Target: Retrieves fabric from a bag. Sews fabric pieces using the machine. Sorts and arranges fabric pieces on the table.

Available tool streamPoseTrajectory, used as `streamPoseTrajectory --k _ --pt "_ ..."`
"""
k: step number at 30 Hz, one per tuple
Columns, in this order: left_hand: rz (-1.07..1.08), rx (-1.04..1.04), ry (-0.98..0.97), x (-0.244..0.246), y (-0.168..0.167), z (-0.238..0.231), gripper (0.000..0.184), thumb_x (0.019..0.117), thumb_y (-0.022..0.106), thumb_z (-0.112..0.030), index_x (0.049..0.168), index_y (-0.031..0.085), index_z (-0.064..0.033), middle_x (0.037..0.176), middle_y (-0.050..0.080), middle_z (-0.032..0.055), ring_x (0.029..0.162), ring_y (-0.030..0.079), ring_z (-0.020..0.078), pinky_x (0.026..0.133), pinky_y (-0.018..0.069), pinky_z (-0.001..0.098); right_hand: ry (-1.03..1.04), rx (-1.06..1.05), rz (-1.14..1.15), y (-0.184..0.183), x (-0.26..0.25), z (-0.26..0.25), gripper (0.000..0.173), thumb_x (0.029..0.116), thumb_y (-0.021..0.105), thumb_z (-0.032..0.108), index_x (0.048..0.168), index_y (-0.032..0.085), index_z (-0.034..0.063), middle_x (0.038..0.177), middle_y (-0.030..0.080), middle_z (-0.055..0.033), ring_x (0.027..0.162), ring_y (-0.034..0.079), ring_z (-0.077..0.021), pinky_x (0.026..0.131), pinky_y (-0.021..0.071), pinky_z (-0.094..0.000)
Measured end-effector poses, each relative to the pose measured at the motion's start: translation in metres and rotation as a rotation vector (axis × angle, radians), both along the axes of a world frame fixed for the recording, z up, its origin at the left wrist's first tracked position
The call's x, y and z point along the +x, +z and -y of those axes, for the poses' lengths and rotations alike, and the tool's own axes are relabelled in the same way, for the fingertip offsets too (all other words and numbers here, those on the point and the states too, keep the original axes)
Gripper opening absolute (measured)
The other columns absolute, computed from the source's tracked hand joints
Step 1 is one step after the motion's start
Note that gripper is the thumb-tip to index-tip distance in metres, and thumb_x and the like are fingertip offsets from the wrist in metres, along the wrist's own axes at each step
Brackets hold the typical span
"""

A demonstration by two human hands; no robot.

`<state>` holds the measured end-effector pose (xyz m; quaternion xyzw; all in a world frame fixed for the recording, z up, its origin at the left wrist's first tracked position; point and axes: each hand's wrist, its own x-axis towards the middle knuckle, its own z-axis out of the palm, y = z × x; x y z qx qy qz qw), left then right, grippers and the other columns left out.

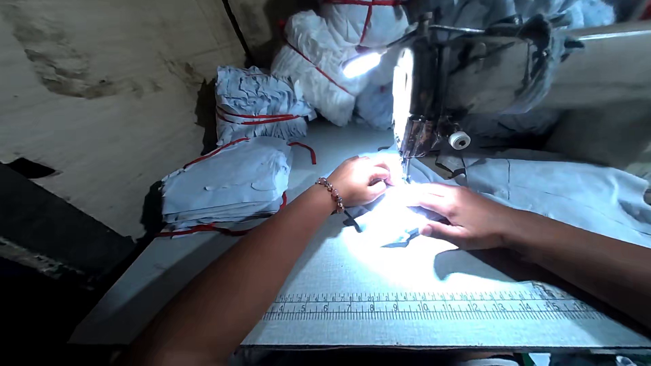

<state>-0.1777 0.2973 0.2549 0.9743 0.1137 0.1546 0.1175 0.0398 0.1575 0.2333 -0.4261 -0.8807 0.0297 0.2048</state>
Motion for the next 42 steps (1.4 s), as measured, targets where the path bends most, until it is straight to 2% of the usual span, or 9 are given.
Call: streamPoseTrajectory --k 6,13,17,22,29,34,36,39,42 --pt "-0.120 0.028 0.157 0.003 0.009 0.007 0.027 0.0963 0.057 -0.024 0.105 0.080 -0.0122 0.107 0.071 0.0135 0.105 0.064 0.0332 0.090 0.0444 0.0577 -0.074 0.059 -0.054 -0.011 0.028 -0.013 0.041 0.0956 0.051 0.042 0.109 0.074 0.0118 0.103 0.072 -0.0009 0.094 0.069 -0.0136 0.078 0.0584 -0.0388" --pt "-0.215 0.077 0.244 0.012 0.011 0.023 0.029 0.0990 0.059 -0.034 0.103 0.080 -0.0146 0.114 0.070 0.0106 0.109 0.064 0.0282 0.095 0.0415 0.0572 -0.048 0.195 -0.002 -0.014 0.032 -0.023 0.048 0.0928 0.051 0.046 0.109 0.074 0.0077 0.111 0.071 -0.0078 0.107 0.067 -0.0228 0.090 0.0563 -0.0427" --pt "-0.287 0.108 0.385 0.021 0.012 0.035 0.031 0.1014 0.055 -0.038 0.105 0.078 -0.0168 0.114 0.070 0.0090 0.113 0.063 0.0280 0.092 0.0430 0.0560 0.028 0.165 -0.021 -0.012 0.017 -0.015 0.057 0.0993 0.045 0.055 0.120 0.074 0.0098 0.117 0.071 -0.0054 0.112 0.066 -0.0165 0.095 0.0541 -0.0329" --pt "0.192 0.142 0.250 0.014 -0.013 0.040 0.009 0.0899 0.071 -0.011 0.094 0.078 -0.0084 0.096 0.072 0.0111 0.096 0.069 0.0288 0.081 0.0555 0.0500 -0.011 0.158 -0.030 -0.013 0.023 -0.021 0.053 0.0953 0.050 0.055 0.112 0.076 0.0116 0.109 0.071 -0.0021 0.105 0.067 -0.0154 0.089 0.0560 -0.0344" --pt "-0.159 0.149 0.299 0.013 -0.001 0.059 0.016 0.0958 0.063 -0.017 0.091 0.073 -0.0062 0.092 0.071 0.0098 0.088 0.070 0.0283 0.071 0.0546 0.0499 -0.094 0.122 -0.028 -0.016 0.031 -0.026 0.046 0.0918 0.058 0.049 0.114 0.074 0.0113 0.118 0.072 -0.0039 0.110 0.068 -0.0170 0.093 0.0567 -0.0390" --pt "-0.211 0.200 0.308 0.019 -0.002 0.067 0.031 0.1000 0.059 -0.030 0.107 0.074 -0.0035 0.113 0.070 0.0116 0.109 0.066 0.0284 0.085 0.0544 0.0484 -0.139 0.111 0.012 -0.018 0.033 -0.027 0.056 0.0930 0.058 0.048 0.128 0.069 0.0053 0.134 0.065 -0.0114 0.127 0.061 -0.0244 0.106 0.0502 -0.0422" --pt "-0.219 0.210 0.328 0.020 -0.005 0.065 0.037 0.1021 0.055 -0.031 0.120 0.070 -0.0014 0.123 0.068 0.0133 0.117 0.063 0.0299 0.089 0.0537 0.0478 -0.117 0.226 0.030 -0.021 0.034 -0.027 0.057 0.0946 0.052 0.051 0.121 0.072 0.0052 0.128 0.068 -0.0123 0.122 0.064 -0.0251 0.102 0.0527 -0.0407" --pt "-0.368 0.091 0.403 0.024 0.005 0.064 0.052 0.1069 0.046 -0.034 0.149 0.050 -0.0033 0.151 0.053 0.0126 0.141 0.047 0.0298 0.110 0.0422 0.0490 -0.112 0.243 0.062 -0.024 0.034 -0.025 0.065 0.0972 0.043 0.061 0.123 0.072 0.0084 0.125 0.070 -0.0088 0.119 0.066 -0.0238 0.098 0.0544 -0.0435" --pt "-0.364 0.081 0.411 0.026 -0.001 0.053 0.054 0.1070 0.043 -0.033 0.153 0.047 -0.0055 0.157 0.047 0.0110 0.148 0.040 0.0286 0.117 0.0351 0.0488 -0.153 0.156 0.072 -0.022 0.034 -0.025 0.066 0.0963 0.044 0.059 0.130 0.069 0.0092 0.131 0.068 -0.0073 0.122 0.064 -0.0238 0.100 0.0534 -0.0453"
